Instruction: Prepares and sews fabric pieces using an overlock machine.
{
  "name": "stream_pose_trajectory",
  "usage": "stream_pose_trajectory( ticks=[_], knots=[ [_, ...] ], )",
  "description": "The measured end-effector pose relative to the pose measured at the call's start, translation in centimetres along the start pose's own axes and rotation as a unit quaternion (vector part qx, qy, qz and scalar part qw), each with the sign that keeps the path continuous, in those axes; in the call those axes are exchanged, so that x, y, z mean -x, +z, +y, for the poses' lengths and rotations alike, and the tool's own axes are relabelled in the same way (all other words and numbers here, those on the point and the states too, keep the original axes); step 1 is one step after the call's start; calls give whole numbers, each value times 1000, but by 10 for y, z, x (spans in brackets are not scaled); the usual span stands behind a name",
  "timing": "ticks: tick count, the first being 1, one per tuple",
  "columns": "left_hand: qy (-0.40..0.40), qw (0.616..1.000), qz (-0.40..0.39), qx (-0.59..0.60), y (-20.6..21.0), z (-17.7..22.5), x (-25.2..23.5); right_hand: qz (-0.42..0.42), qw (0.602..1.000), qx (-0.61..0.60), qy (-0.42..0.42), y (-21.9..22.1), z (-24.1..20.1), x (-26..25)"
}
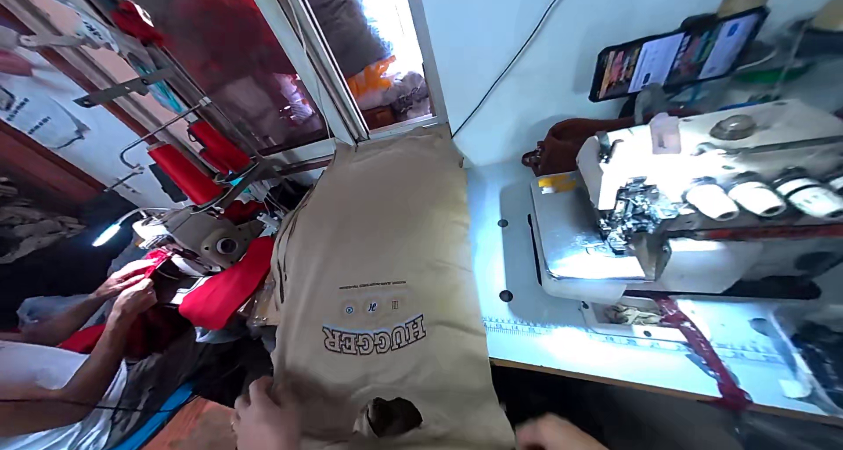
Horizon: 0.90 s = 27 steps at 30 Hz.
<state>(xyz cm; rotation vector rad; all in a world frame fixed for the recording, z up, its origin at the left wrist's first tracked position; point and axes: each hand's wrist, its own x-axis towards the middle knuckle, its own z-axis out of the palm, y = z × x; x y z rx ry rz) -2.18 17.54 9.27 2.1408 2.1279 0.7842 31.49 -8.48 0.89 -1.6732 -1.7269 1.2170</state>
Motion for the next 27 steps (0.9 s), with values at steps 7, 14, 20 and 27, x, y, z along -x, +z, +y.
stream_pose_trajectory(
  ticks=[7, 14, 20, 27],
  knots=[
    [321, 924, -98, 185, 50, 146, 20, 360, 920, -65, 140, -97, -46, -87],
    [294, 895, -156, 297, 132, 185, 28, 297, 918, -218, 146, -114, -62, -131],
    [328, 883, -138, 305, 136, 180, 30, 246, 768, -569, 160, -119, -58, -124],
    [345, 885, -140, 279, 137, 184, 29, 222, 789, -555, 142, -137, -34, -113]
  ],
)
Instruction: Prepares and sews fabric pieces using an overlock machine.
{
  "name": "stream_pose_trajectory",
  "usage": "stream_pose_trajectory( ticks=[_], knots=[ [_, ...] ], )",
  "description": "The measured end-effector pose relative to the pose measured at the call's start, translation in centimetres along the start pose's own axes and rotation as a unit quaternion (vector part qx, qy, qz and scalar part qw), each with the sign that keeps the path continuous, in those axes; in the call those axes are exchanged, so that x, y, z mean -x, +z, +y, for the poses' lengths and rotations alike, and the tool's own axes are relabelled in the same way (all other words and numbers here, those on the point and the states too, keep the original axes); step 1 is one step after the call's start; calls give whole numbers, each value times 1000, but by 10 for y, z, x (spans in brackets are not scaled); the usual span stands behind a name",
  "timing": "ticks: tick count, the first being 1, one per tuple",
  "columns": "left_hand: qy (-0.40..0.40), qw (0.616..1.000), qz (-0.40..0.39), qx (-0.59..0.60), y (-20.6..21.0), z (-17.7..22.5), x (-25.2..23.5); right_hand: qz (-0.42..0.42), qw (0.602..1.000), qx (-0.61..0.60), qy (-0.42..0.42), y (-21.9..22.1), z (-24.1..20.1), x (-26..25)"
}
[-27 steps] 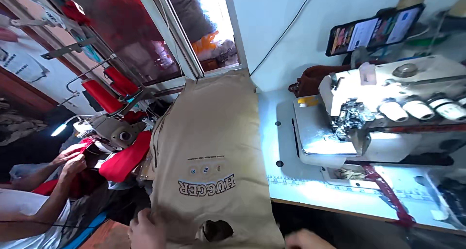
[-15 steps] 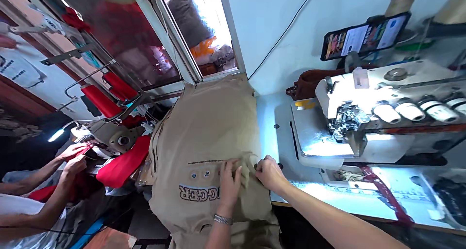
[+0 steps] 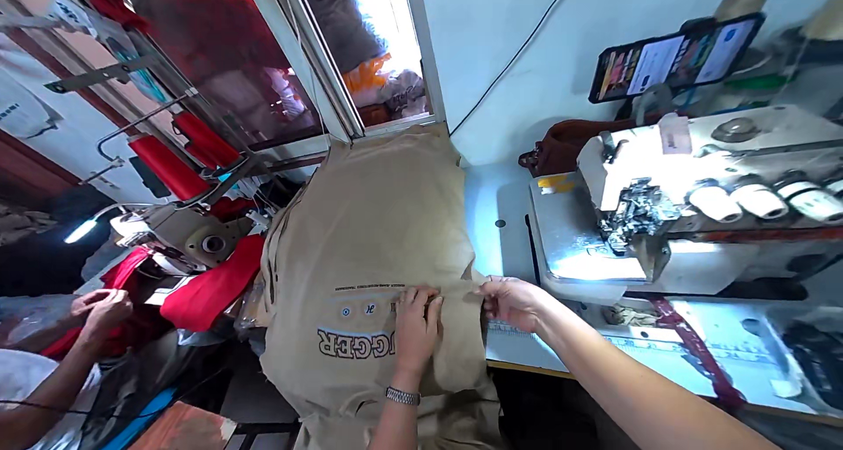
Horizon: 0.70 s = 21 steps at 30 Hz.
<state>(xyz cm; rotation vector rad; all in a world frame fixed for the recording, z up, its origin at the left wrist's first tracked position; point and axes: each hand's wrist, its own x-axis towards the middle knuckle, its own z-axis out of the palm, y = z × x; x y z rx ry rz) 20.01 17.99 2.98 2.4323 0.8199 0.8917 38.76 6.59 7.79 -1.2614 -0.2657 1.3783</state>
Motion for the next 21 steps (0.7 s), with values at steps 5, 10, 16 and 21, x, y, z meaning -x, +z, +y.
stream_pose_trajectory(
  ticks=[5, 10, 16, 21],
  knots=[
    [0, 1000, -8, -3, -1, 2, -1, 64, 993, 61, -78, 2, 1, -2],
    [-6, 999, -33, -26, 0, 2, -1, 162, 854, 464, -171, 3, 8, 4],
    [-7, 997, -61, -55, -2, 4, -3, 197, 787, 560, -167, 0, 18, 23],
    [146, 989, -12, -34, 16, 60, 46, 116, 716, 492, -481, -69, 73, 96]
  ],
)
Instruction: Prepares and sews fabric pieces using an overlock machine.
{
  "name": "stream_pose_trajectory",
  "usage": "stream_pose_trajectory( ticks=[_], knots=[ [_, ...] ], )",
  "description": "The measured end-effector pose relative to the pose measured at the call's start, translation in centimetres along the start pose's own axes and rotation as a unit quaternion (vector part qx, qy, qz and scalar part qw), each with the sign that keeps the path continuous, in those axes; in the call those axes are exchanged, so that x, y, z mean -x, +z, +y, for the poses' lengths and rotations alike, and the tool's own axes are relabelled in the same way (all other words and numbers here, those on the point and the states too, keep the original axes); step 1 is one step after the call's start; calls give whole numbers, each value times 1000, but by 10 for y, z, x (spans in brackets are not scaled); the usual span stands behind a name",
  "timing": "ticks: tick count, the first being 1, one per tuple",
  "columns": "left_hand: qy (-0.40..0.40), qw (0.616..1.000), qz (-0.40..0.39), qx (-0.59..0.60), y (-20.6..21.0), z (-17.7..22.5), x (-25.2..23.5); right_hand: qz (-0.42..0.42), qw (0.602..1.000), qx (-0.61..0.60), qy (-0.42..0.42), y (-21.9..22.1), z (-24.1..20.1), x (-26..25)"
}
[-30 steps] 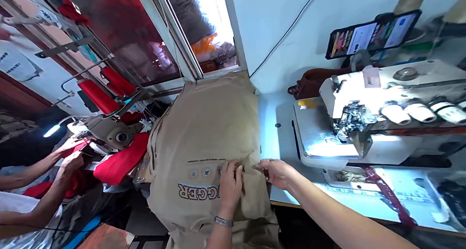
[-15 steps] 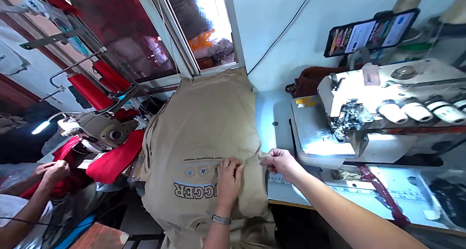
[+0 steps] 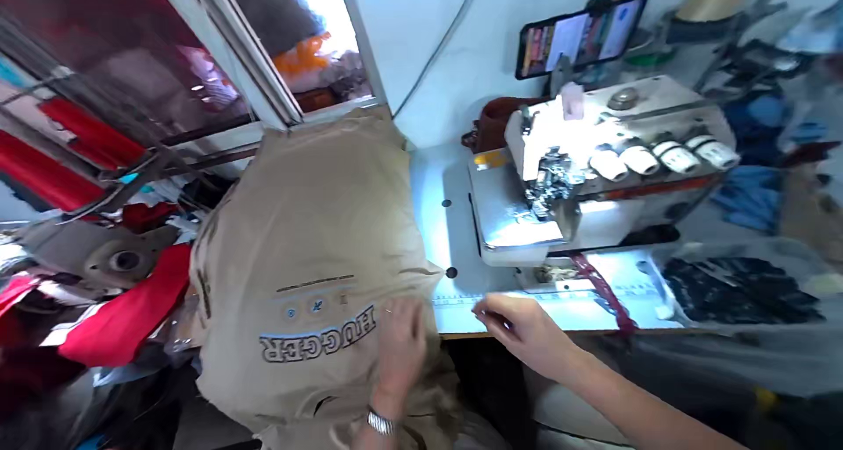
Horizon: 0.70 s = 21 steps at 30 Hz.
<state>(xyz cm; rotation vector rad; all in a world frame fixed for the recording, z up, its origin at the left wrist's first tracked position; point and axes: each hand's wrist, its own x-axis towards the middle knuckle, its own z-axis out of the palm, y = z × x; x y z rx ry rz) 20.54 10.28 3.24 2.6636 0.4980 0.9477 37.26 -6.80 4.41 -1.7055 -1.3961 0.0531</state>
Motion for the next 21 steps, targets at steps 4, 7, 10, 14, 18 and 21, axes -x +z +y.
stream_pose_trajectory(
  ticks=[4, 7, 10, 14, 18, 21],
  knots=[
    [107, 923, -275, 245, 52, 78, 45, -32, 989, -23, 146, -45, 28, 101],
    [78, 834, -456, 299, 98, 93, 66, -152, 950, -7, 272, -69, 34, 156],
    [77, 816, -495, 289, 121, 103, 78, -218, 929, 30, 299, -69, 28, 188],
    [62, 784, -536, 308, 126, 102, 67, -138, 959, 92, 231, -51, 31, 206],
    [73, 743, -597, 294, 116, 98, 37, -215, 937, 20, 274, -66, 33, 198],
    [89, 797, -570, 179, 103, 115, 23, -210, 931, 0, 299, -66, 34, 199]
  ],
)
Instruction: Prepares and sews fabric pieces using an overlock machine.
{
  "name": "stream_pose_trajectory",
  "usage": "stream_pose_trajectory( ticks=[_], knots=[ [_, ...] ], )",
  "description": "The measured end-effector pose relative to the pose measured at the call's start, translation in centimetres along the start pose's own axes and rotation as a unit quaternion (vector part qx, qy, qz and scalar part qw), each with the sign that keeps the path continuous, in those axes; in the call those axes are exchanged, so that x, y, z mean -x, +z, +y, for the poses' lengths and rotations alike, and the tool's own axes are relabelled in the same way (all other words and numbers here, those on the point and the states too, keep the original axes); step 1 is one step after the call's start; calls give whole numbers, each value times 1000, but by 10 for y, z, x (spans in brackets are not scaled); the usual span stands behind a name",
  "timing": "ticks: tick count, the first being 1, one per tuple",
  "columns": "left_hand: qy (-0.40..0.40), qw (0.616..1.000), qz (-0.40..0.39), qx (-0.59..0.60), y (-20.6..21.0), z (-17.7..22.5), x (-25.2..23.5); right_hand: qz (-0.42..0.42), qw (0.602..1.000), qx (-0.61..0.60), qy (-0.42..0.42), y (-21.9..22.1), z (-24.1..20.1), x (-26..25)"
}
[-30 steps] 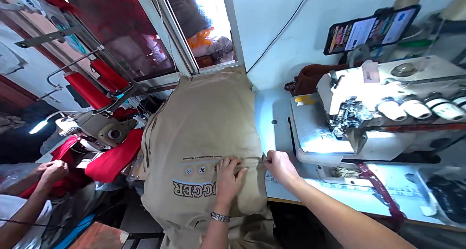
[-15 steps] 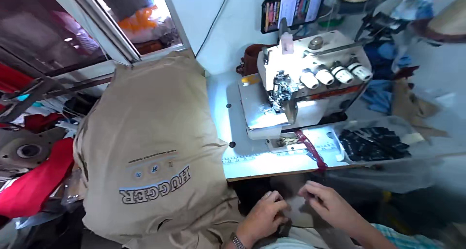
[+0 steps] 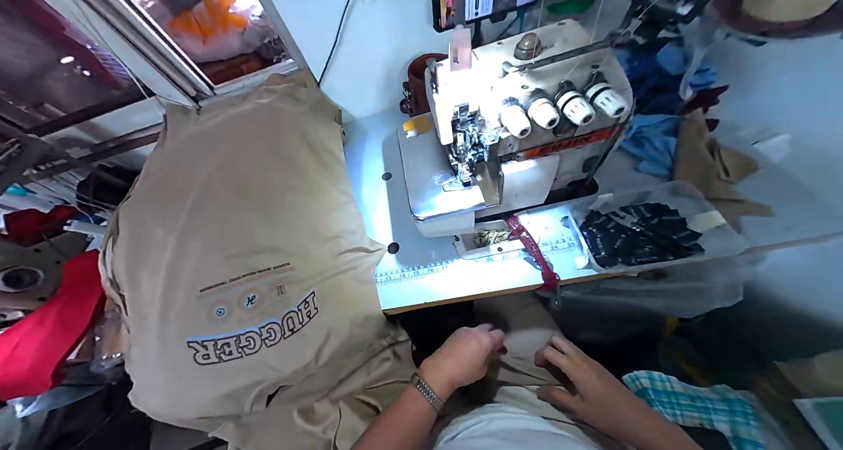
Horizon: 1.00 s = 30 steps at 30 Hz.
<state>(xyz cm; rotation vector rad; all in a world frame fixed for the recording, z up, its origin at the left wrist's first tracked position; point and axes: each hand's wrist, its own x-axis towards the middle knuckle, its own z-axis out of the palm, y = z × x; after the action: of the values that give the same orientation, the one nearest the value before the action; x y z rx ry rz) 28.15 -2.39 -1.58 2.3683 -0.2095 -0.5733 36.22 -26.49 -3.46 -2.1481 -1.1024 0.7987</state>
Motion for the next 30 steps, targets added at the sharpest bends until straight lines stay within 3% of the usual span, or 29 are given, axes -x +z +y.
stream_pose_trajectory(
  ticks=[4, 7, 9, 12, 13, 16, 19, 21, 25, 30],
  knots=[
    [0, 994, 94, -53, 18, 14, -4, 55, 997, -49, 11, 6, 6, -5],
    [-130, 983, 77, -105, 34, -5, -8, 86, 993, -75, -5, 14, 14, -6],
    [-192, 962, 139, -134, 38, -22, -2, 86, 993, -84, -8, 15, 15, -6],
    [-112, 908, 362, -178, 39, -37, 21, 81, 993, -85, 7, 14, 14, -5],
    [-81, 895, 395, -192, 41, -44, 27, 82, 993, -84, 9, 14, 13, -5],
    [-87, 915, 353, -172, 48, -55, 42, 87, 992, -90, 3, 18, 11, -6],
    [9, 865, 447, -229, 41, -46, 40, 120, 985, -126, -13, 24, 13, -10],
    [72, 840, 490, -221, 25, -21, 31, 204, 966, -160, -5, 28, 22, -11],
    [164, 846, 468, -195, -11, 33, 6, 364, 909, -176, 104, 1, 39, 1],
    [119, 938, 318, -74, -42, 84, -15, 494, 864, -31, 93, -80, 29, 42]
  ],
)
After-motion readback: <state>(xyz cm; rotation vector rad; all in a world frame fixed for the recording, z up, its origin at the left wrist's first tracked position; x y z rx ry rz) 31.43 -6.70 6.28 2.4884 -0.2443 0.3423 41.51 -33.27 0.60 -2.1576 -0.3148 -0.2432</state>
